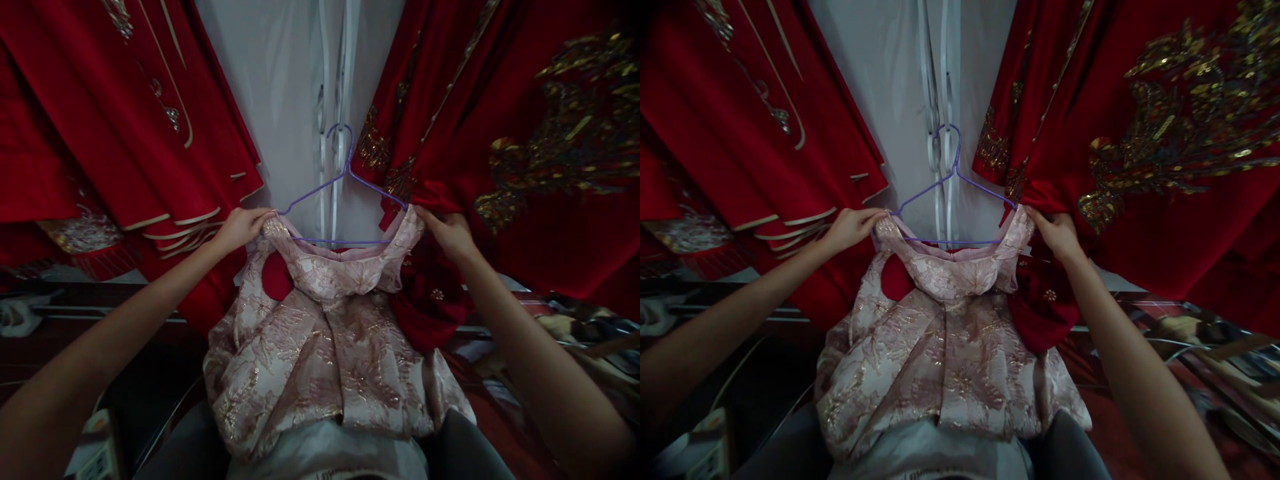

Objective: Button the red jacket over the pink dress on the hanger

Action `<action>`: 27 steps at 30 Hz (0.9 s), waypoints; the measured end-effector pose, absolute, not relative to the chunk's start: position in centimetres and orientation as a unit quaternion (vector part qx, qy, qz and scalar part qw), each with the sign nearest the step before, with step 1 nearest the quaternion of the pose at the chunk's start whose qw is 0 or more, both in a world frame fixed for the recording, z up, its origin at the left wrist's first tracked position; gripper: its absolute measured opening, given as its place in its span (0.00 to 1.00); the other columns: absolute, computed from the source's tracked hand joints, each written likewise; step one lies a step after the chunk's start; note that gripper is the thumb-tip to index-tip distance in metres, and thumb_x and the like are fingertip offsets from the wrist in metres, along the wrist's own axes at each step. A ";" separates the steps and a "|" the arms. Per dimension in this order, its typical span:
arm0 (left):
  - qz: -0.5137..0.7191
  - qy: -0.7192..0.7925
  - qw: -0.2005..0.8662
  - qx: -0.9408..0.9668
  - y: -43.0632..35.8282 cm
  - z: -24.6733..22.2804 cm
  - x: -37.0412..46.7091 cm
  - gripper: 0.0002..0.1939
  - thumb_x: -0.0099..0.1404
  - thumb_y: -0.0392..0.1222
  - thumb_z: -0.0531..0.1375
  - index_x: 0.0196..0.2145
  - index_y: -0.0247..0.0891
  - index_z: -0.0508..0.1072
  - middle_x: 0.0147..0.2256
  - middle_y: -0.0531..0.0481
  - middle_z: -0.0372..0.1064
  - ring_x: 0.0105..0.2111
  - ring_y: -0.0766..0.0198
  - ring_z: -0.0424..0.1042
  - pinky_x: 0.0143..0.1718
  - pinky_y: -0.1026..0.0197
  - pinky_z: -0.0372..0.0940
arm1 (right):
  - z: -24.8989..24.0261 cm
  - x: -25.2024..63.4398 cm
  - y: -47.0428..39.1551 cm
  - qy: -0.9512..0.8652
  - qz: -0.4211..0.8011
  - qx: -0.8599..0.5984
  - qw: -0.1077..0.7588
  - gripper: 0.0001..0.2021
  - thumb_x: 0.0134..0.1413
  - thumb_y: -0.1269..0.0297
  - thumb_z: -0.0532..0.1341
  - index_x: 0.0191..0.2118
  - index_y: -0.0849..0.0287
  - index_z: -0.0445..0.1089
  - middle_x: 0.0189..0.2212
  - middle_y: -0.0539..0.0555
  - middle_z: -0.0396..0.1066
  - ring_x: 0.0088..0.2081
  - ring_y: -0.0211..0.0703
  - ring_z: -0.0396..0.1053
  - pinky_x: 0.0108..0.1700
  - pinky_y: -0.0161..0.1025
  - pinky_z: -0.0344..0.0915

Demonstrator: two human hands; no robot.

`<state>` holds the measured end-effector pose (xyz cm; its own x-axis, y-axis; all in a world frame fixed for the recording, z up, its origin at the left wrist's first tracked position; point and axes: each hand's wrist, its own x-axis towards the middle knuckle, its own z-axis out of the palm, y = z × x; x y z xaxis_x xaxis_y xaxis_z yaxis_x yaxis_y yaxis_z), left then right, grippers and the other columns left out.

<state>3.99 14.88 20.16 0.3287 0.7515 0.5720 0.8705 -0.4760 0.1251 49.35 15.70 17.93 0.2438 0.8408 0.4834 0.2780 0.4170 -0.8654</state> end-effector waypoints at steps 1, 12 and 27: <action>-0.285 -0.513 0.119 -0.801 14.6 20.0 3.8 0.23 0.68 0.53 0.46 0.47 0.40 0.74 0.37 0.46 0.77 0.30 0.61 0.74 0.29 0.65 0.59 | 17.8 49.5 16.0 -0.546 0.251 -0.484 0.635 0.19 0.43 0.53 0.67 0.39 0.61 0.74 0.40 0.57 0.76 0.37 0.44 0.71 0.40 0.37 0.67; -0.158 -0.523 0.056 -0.836 9.8 15.9 1.2 0.24 0.68 0.53 0.43 0.39 0.40 0.75 0.27 0.47 0.74 0.25 0.62 0.71 0.28 0.63 0.56 | 14.3 50.6 11.8 -0.437 0.408 -0.469 0.650 0.10 0.43 0.60 0.66 0.33 0.54 0.68 0.43 0.53 0.73 0.47 0.47 0.70 0.45 0.40 0.69; -0.246 -0.333 0.063 -0.908 9.6 19.3 11.3 0.18 0.68 0.50 0.49 0.34 0.40 0.75 0.44 0.45 0.66 0.46 0.59 0.64 0.50 0.53 0.59 | 15.8 53.3 3.5 -0.599 0.489 -0.536 0.339 0.13 0.42 0.56 0.67 0.39 0.46 0.76 0.37 0.54 0.75 0.37 0.47 0.73 0.39 0.39 0.70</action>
<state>11.32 9.57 19.28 0.6576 0.5737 0.4883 0.6360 -0.7702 0.0484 53.34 3.54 15.81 -0.1948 0.9737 -0.1186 0.3111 -0.0533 -0.9489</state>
